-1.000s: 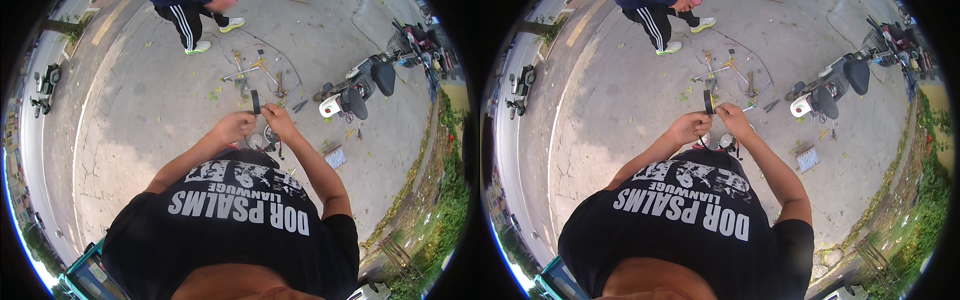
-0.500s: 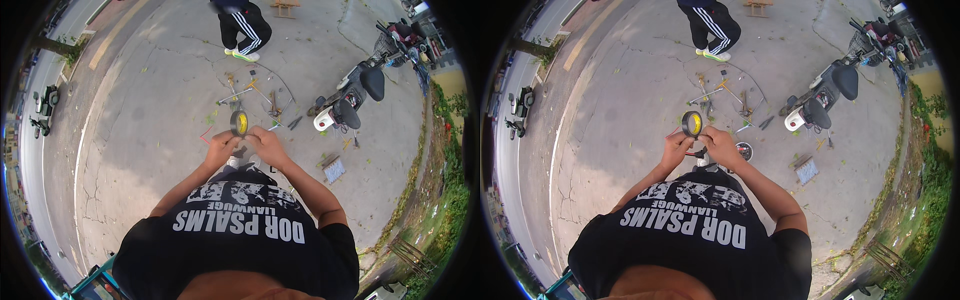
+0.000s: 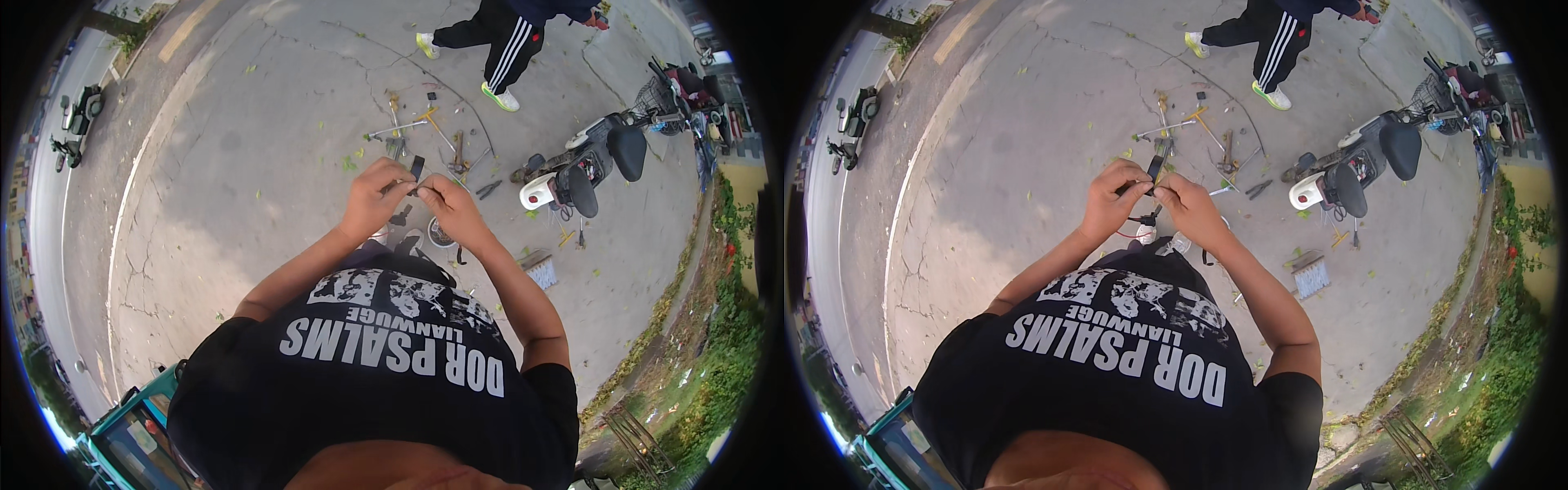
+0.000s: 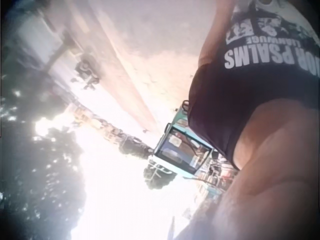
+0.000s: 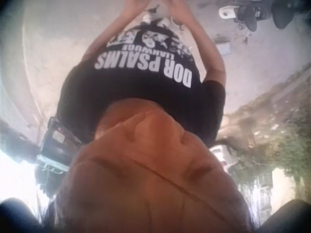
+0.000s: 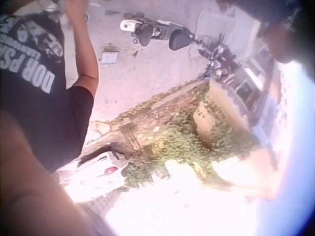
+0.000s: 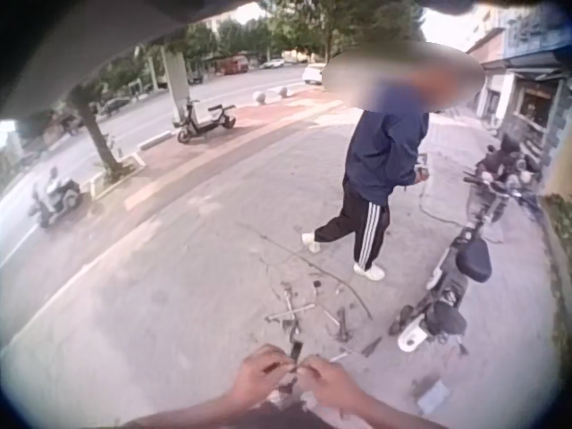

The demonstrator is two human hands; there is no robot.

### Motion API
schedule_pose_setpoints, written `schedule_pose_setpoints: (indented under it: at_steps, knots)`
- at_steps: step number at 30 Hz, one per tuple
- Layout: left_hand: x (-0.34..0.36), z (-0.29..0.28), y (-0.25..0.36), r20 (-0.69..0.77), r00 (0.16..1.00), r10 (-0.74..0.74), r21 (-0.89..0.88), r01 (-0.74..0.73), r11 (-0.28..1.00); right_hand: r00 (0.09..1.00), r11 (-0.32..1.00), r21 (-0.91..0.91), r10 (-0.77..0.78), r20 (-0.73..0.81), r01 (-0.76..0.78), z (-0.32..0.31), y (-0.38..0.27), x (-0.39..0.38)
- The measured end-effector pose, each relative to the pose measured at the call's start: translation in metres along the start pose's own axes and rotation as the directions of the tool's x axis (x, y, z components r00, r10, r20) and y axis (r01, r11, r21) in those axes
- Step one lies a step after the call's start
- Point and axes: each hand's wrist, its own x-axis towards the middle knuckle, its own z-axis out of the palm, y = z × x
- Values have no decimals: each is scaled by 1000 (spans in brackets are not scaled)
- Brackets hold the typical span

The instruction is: The person strips the insulation from red and black wires, twists the exposed ends together, and wraps the connection with electrical tape. The work is performed outdoors near a teal three-wheeled vehicle and a scooter.

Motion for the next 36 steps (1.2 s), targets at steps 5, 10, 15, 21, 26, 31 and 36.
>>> schedule_pose_setpoints:
  at_steps: [5, 10, 15, 21, 26, 31, 36]
  knots:
    - [4, -10, 7, 170, 962, 215, 212, -248, 945, 990, 991, 94, 83, 110, -94, -12, 11, 4]
    - [6, -11, 14, 252, 955, 158, 372, -247, 895, 990, 990, -121, 85, 116, -71, -22, -11, 9]
    - [16, -12, 16, 360, 928, 91, 388, -238, 890, 991, 954, -272, -132, -6, 126, -21, -13, 8]
    - [37, -21, 6, 609, 760, -229, 64, 241, 968, 911, 786, -480, -405, 77, 390, -24, 0, 7]
    - [38, -15, -24, 786, 402, -470, -201, 885, 420, 887, 732, -529, -452, 94, 429, -25, 12, 9]
    - [26, -6, -35, 742, 419, -523, -319, 907, 274, 906, 763, -501, -406, 119, 408, -27, -6, -5]
    - [25, -4, -32, 806, 355, -473, -270, 933, 239, 899, 791, -427, -383, 213, 438, -24, 4, -10]
